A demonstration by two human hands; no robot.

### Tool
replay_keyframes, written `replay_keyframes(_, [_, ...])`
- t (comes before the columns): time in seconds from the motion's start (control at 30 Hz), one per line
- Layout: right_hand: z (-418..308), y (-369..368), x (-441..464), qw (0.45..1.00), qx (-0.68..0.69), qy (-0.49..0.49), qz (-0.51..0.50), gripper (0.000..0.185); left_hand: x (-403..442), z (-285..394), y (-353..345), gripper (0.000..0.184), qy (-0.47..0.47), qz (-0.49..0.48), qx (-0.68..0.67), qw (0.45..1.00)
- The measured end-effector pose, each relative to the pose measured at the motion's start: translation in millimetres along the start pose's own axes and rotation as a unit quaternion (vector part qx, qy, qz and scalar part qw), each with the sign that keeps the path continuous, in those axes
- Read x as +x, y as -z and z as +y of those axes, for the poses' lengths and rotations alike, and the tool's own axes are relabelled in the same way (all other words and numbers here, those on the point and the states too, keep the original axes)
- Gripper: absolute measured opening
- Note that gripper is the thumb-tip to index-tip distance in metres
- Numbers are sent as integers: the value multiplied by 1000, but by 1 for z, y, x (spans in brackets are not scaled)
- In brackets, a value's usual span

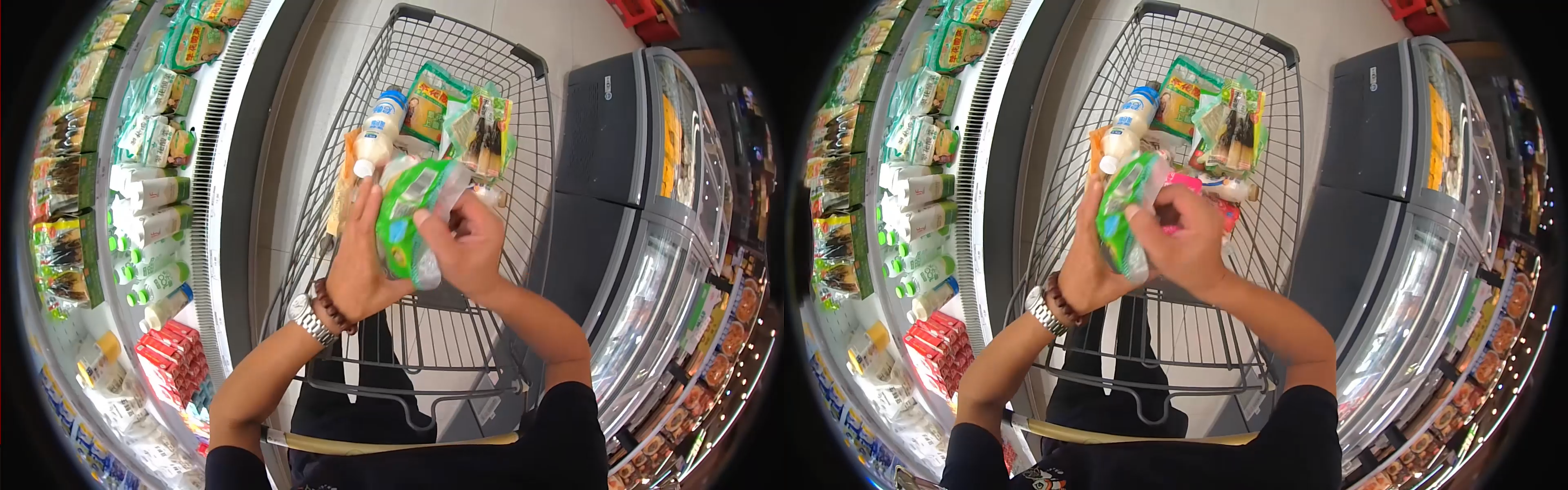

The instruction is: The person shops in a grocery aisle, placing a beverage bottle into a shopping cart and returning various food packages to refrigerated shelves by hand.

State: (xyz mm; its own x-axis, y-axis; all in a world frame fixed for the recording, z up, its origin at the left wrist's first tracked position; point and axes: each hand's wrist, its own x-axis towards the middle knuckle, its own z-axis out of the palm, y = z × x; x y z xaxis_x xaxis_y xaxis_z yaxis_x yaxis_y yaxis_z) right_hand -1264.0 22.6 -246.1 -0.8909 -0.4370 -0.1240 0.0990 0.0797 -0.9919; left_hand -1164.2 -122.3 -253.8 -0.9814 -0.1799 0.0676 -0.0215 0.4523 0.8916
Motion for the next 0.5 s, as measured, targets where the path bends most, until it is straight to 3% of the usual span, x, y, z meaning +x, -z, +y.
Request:
replay_keyframes(0.1, [-13, -10, -24, 992, 72, -47, -93, 38, -23, -11, -6, 93, 79, 12, -270, 960])
replay_keyframes(0.13, [-15, -8, -25, 995, -11, 43, -85, 43, -19, -7, 8, 71, 139, -16, -306, 942])
replay_keyframes(0.2, [-18, 5, -10, 955, -174, 232, -59, 53, -8, -9, 26, 54, 279, -77, -338, 895])
replay_keyframes(0.23, [-17, 7, -9, 971, -149, 189, -16, 59, -6, -14, 25, 54, 264, -45, -383, 884])
replay_keyframes(0.33, [-13, 8, -14, 993, 78, -66, -58, 63, -4, -22, 12, 58, 240, 14, -494, 836])
replay_keyframes(0.43, [6, 6, -22, 973, 59, -139, -175, 61, 0, -23, 15, 61, 259, -3, -527, 810])
replay_keyframes(0.5, [11, 3, -28, 969, 94, -164, -162, 55, 0, -21, 17, 57, 298, -4, -557, 776])
